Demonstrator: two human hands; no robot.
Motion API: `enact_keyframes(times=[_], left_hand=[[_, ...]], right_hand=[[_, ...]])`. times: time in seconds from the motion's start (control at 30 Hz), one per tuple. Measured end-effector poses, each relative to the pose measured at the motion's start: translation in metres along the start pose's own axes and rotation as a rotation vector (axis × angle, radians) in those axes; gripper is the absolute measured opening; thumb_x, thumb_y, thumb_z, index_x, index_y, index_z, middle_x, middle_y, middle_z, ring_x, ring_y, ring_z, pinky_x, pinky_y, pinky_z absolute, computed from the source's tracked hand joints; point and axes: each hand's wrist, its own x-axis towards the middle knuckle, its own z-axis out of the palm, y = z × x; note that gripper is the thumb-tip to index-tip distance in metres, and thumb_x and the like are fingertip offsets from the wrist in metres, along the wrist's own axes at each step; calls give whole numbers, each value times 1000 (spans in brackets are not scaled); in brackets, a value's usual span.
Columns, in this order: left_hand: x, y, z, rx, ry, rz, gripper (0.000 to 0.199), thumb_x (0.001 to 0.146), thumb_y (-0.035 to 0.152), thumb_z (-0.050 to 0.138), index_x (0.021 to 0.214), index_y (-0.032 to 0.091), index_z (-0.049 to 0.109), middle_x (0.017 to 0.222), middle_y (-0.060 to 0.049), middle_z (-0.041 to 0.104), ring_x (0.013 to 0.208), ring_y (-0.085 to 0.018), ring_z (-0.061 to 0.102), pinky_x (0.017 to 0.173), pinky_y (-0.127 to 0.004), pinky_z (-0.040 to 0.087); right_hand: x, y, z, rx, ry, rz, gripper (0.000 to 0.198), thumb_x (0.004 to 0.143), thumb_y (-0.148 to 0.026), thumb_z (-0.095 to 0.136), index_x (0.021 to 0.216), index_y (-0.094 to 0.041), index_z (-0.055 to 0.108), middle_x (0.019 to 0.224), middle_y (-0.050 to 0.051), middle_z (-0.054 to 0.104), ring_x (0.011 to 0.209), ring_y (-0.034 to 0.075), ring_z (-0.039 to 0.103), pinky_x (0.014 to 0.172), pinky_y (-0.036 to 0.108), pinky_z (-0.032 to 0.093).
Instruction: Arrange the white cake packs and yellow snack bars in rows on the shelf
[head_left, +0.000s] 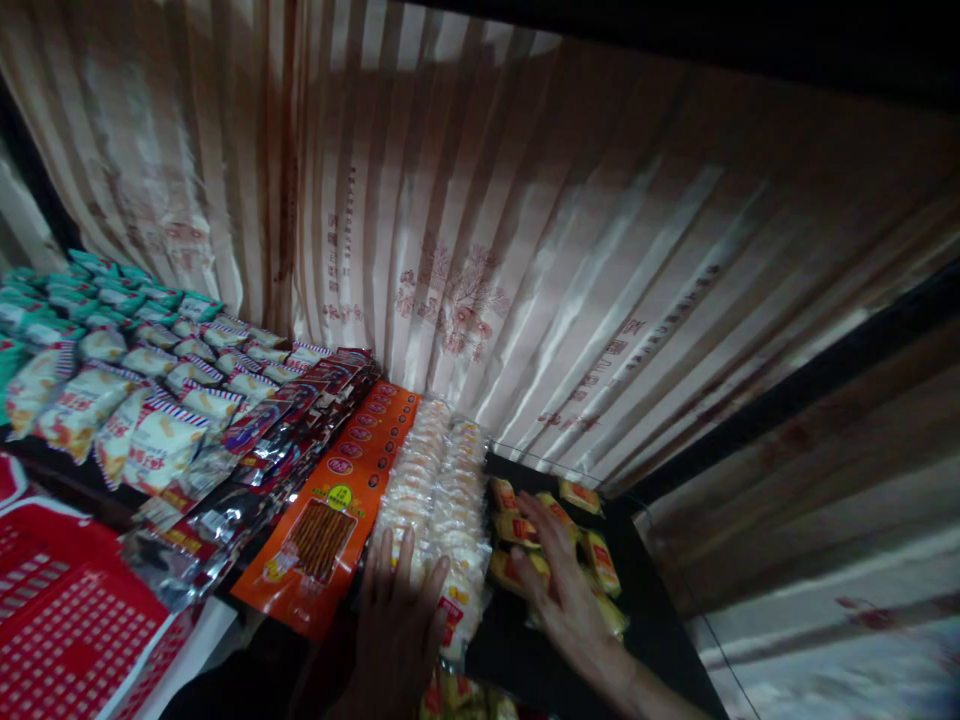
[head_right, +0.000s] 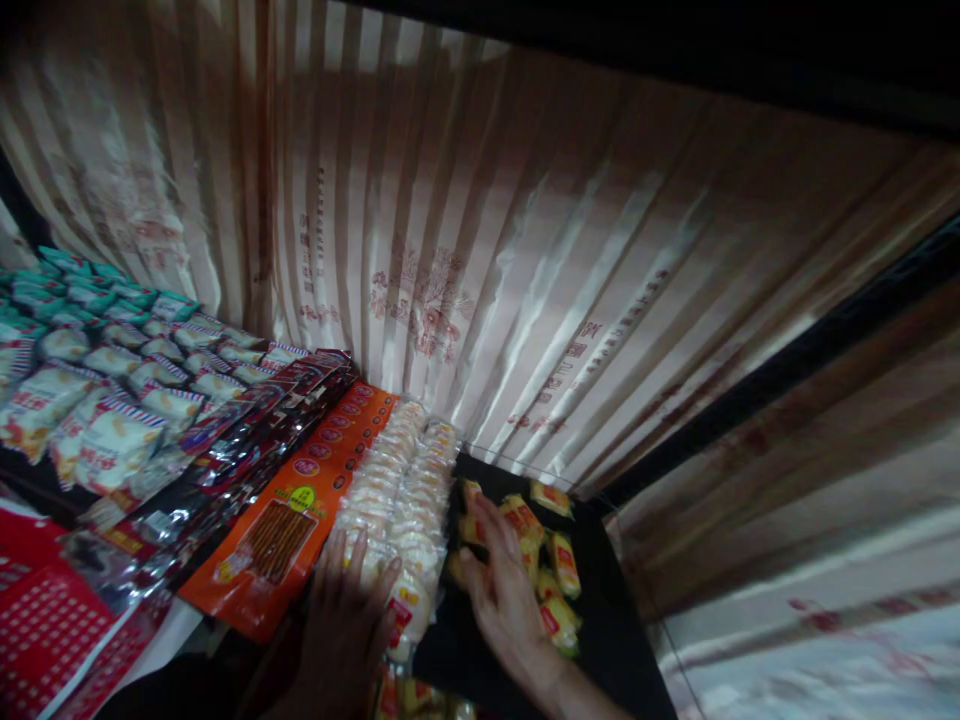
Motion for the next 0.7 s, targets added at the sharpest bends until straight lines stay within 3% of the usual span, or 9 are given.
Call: enact_keyframes(times=[0.1, 0.23, 0.4, 0.53, 0.7], left_hand=[[4, 2, 3, -14, 12, -26, 44, 79, 37, 52, 123, 29, 52, 138, -6, 41, 133, -33, 24, 105, -51, 22], [10, -2, 4, 34, 60, 16, 47, 76, 40, 54, 121, 28, 53, 135, -6, 45, 133, -32, 23, 107, -49, 19], [4, -14, 16, 131, 68, 133, 60, 69, 48, 58, 124, 26, 51, 133, -9, 47, 135, -34, 17, 109, -48, 14], [-6, -14, 36, 115, 125, 52, 64, 66, 54, 58, 125, 31, 50, 135, -7, 46, 134, -36, 19, 106, -52, 22], [-8, -9, 46, 80, 150, -20, 64, 66, 52, 59, 126, 33, 48, 135, -6, 46, 132, -36, 25, 103, -54, 27]], right_hand=[[52, 11, 3, -42, -44, -125, 39, 84, -30, 43, 121, -24, 53, 132, 7, 47, 123, 24, 42, 102, 47, 36], [116, 31, 46, -40, -113, -255, 41, 78, -16, 41, 115, -19, 57, 125, 7, 55, 119, 21, 46, 101, 46, 37], [175, 54, 105, -92, -156, -169, 45, 73, -10, 39, 113, -15, 60, 121, 9, 58, 114, 21, 51, 99, 41, 40], [203, 56, 129, -135, -220, -129, 40, 79, -17, 43, 116, -13, 57, 124, 11, 56, 118, 21, 48, 101, 40, 36], [207, 51, 152, -116, -222, 8, 33, 82, -30, 50, 112, -21, 60, 125, 8, 56, 121, 27, 45, 99, 51, 35]])
